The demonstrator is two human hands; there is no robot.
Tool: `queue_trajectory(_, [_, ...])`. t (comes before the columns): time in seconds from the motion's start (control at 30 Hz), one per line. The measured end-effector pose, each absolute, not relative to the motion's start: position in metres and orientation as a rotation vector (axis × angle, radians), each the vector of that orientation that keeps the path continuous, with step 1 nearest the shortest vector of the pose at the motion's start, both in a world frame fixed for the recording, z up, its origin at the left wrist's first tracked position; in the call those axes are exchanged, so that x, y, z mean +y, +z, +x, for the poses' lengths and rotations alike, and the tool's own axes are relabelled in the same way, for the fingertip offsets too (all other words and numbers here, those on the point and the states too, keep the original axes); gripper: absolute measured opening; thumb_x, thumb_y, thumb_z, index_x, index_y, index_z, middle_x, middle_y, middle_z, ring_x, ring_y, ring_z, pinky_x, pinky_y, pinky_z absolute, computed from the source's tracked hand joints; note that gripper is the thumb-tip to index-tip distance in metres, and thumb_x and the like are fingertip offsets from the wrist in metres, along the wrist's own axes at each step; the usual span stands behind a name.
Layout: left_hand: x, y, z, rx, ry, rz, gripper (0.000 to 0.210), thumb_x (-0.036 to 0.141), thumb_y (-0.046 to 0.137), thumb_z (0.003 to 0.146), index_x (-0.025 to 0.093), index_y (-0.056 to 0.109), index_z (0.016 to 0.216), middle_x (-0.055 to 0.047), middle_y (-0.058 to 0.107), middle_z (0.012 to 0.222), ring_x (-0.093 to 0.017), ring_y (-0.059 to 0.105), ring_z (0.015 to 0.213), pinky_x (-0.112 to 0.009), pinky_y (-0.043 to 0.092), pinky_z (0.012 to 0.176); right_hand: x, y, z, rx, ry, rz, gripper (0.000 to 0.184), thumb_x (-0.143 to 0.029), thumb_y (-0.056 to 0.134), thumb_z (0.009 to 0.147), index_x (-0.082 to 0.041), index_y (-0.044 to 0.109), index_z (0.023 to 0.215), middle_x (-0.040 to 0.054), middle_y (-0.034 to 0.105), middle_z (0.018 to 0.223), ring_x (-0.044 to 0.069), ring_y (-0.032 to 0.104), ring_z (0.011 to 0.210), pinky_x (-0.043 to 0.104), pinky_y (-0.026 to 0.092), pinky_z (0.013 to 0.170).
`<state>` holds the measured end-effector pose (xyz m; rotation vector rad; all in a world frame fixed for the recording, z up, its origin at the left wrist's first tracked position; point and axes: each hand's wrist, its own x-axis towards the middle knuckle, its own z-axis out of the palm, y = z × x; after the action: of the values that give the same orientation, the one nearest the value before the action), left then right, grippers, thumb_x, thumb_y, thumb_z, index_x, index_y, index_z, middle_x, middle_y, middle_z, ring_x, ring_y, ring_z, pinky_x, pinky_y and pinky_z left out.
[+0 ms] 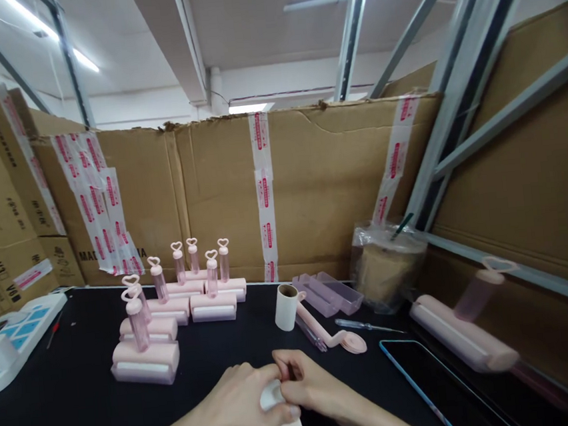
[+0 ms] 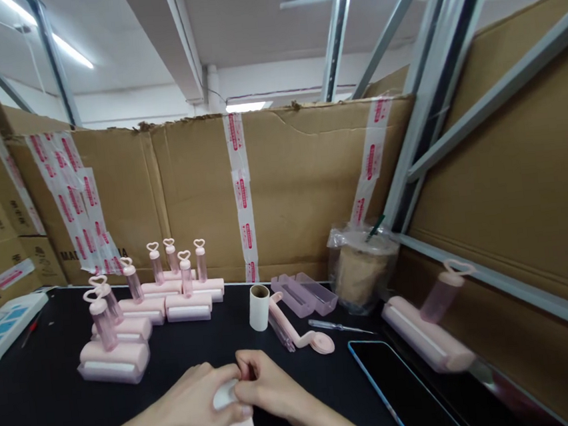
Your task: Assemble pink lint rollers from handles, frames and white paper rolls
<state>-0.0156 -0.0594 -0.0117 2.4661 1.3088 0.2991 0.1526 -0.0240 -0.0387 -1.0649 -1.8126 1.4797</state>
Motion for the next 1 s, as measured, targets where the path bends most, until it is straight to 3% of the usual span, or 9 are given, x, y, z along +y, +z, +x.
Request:
queue_trajectory(0.6, [-0.049, -0.010, -0.020, 1.270, 0.138, 2.544, 0.044, 0.053, 0.041, 0.087, 0.021, 0.059, 0.110, -0.014, 0.070, 0.096, -0.035, 0.066, 0.090, -0.039, 0.050, 0.071, -0.022, -0.046, 0.149, -1.735, 1.472, -1.092, 0.021, -0.012, 0.050, 0.056, -0.021, 0.031, 0.055, -0.0107, 0.029, 0.046, 0.005, 0.023, 0.046, 0.021, 0.014, 0.044])
queue_trajectory(1.0, [-0.038, -0.009, -0.024, 1.199, 0.095, 2.487, 0.040, 0.052, 0.039, 0.088, 0.026, 0.057, 0.111, -0.005, 0.071, 0.089, -0.026, 0.067, 0.082, -0.027, 0.043, 0.063, -0.024, -0.047, 0.151, -1.672, 1.592, -1.136, 0.019, -0.019, 0.052, 0.064, -0.021, 0.033, 0.060, -0.0121, 0.038, 0.044, 0.002, 0.026, 0.034, 0.015, 0.015, 0.034])
